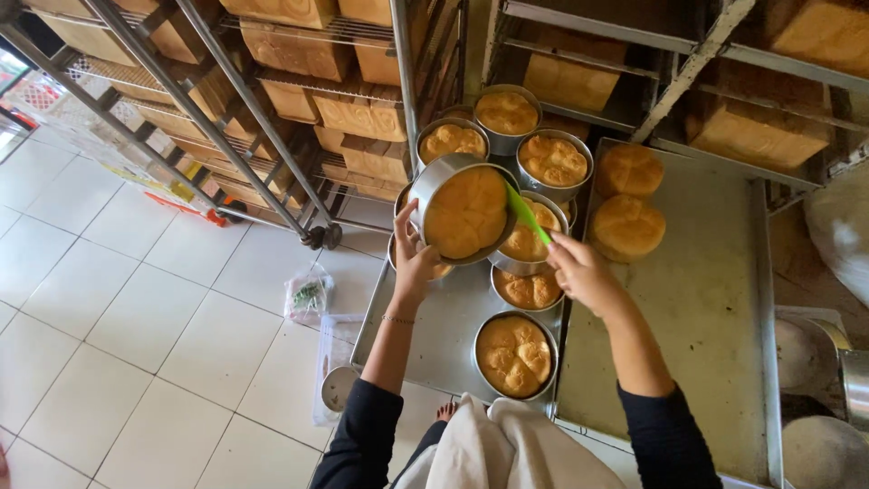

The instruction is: Removing baked cakes from their tins using a spatula and placing them on a tray.

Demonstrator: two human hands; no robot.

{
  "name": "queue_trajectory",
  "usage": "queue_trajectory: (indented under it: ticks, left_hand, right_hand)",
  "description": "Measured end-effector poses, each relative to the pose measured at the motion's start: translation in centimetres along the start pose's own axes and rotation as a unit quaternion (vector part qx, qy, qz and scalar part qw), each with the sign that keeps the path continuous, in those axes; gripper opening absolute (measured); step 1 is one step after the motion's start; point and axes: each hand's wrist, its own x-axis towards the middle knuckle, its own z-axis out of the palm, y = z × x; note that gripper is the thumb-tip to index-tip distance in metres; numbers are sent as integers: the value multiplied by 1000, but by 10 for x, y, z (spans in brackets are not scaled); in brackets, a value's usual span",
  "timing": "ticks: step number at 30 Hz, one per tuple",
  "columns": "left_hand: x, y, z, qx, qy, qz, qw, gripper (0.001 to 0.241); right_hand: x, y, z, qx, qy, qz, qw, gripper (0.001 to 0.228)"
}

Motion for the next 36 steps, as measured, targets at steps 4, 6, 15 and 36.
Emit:
queue_trajectory:
  ticks: [4, 6, 15, 36]
  left_hand:
    - [0, 6, -6, 36, -37, 27, 998, 89]
    - [1, 0, -12, 292, -37, 161, 942, 84]
    - [19, -9, -12, 374, -136, 68, 915, 80]
    - [23, 10, -16, -78, -95, 28, 992, 93]
  right_hand:
    - [-3, -12, -11, -43, 14, -45, 998, 48]
    - [-3, -19, -11, -193, 31, -253, 948, 41]
    - [-47, -131, 45, -467, -42, -107, 877, 46]
    - [-23, -130, 78, -450, -167, -84, 873, 53]
